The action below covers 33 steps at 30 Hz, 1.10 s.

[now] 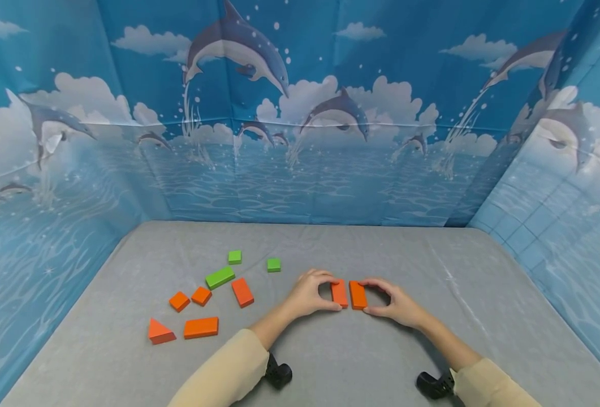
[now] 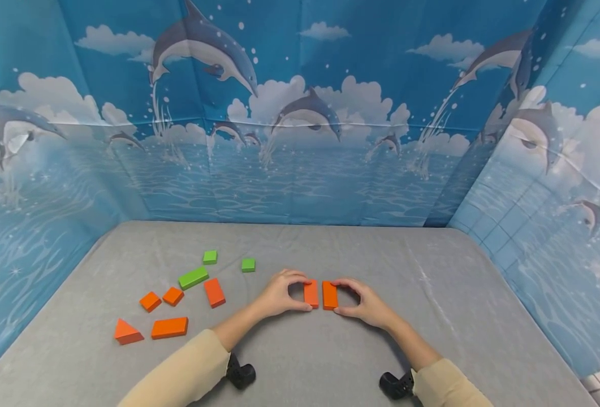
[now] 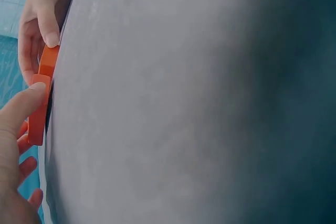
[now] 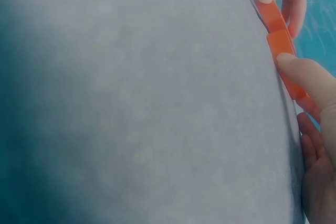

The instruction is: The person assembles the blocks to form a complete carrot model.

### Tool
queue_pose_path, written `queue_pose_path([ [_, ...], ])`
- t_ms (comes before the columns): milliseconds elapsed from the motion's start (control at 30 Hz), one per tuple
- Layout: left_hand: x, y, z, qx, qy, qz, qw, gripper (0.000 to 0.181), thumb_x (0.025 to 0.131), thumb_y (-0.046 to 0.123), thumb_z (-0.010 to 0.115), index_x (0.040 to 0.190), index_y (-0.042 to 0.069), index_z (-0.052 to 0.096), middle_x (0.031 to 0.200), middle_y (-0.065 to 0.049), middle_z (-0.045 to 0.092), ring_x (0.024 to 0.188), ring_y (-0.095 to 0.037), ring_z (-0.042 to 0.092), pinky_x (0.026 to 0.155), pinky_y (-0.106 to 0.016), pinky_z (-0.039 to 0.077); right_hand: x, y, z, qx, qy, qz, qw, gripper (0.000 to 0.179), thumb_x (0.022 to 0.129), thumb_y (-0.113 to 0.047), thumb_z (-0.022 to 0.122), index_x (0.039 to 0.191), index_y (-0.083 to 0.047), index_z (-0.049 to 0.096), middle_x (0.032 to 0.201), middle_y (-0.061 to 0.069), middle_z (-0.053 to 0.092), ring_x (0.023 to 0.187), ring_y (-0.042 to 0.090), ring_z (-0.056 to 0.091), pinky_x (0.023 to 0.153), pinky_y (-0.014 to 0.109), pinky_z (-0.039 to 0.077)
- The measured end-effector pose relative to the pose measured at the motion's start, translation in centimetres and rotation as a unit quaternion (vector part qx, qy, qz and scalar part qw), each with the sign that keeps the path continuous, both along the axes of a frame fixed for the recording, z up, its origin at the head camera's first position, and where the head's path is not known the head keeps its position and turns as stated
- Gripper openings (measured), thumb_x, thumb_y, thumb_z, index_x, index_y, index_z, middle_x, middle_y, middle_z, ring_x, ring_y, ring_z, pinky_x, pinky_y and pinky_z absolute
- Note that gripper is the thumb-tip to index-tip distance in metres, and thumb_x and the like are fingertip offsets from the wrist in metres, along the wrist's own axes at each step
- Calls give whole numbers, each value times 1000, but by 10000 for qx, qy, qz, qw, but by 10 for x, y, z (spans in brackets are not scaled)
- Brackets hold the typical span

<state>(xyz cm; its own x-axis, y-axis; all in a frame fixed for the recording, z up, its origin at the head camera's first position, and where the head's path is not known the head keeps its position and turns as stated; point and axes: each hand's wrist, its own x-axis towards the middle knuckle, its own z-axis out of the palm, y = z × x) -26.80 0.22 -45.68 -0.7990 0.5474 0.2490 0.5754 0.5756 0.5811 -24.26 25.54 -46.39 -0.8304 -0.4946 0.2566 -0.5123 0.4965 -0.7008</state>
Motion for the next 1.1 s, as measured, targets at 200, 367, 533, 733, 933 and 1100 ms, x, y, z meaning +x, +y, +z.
queue_pose_path([
  [200,2,5,0,-86,16,0,10000,54,70,41,77,117,18,63,122,2,57,115,-16,47,98,-41,33,-2,-1,0,-60,60,36,10000,52,78,-21,73,123,-6,54,123,10,55,117,26,47,97,22,34],
  [367,5,8,1,-56,-20,-39,10000,53,71,40,77,117,18,63,122,1,56,114,-16,47,97,-42,33,-2,0,-1,-63,59,62,9999,53,78,-23,73,124,-6,54,123,7,55,117,19,47,97,17,32],
  [533,7,8,-1,48,-51,-70,10000,53,71,39,76,118,18,62,125,1,55,116,-17,46,98,-43,33,-2,-1,-1,-7,20,43,10000,53,78,-24,73,124,-7,54,123,6,56,117,21,47,97,20,33],
  [733,6,9,-4,70,-12,-88,9999,52,73,38,75,119,18,62,125,1,55,117,-17,46,98,-43,32,-1,-1,0,31,-24,23,10000,53,78,-25,73,124,-7,54,124,6,55,117,24,46,98,22,33],
  [933,7,9,-5,110,-36,-103,9999,52,74,37,75,119,17,61,125,1,55,117,-17,46,98,-43,32,-1,-1,-1,-25,-8,32,10000,53,78,-25,73,124,-7,54,124,6,55,117,21,46,97,16,31],
  [1100,7,6,-4,205,-146,-180,9995,55,73,38,76,121,16,60,128,0,52,119,-19,44,99,-43,32,-1,-1,-2,-33,0,32,10000,53,78,-24,73,124,-7,53,124,7,55,117,22,46,97,16,31],
])
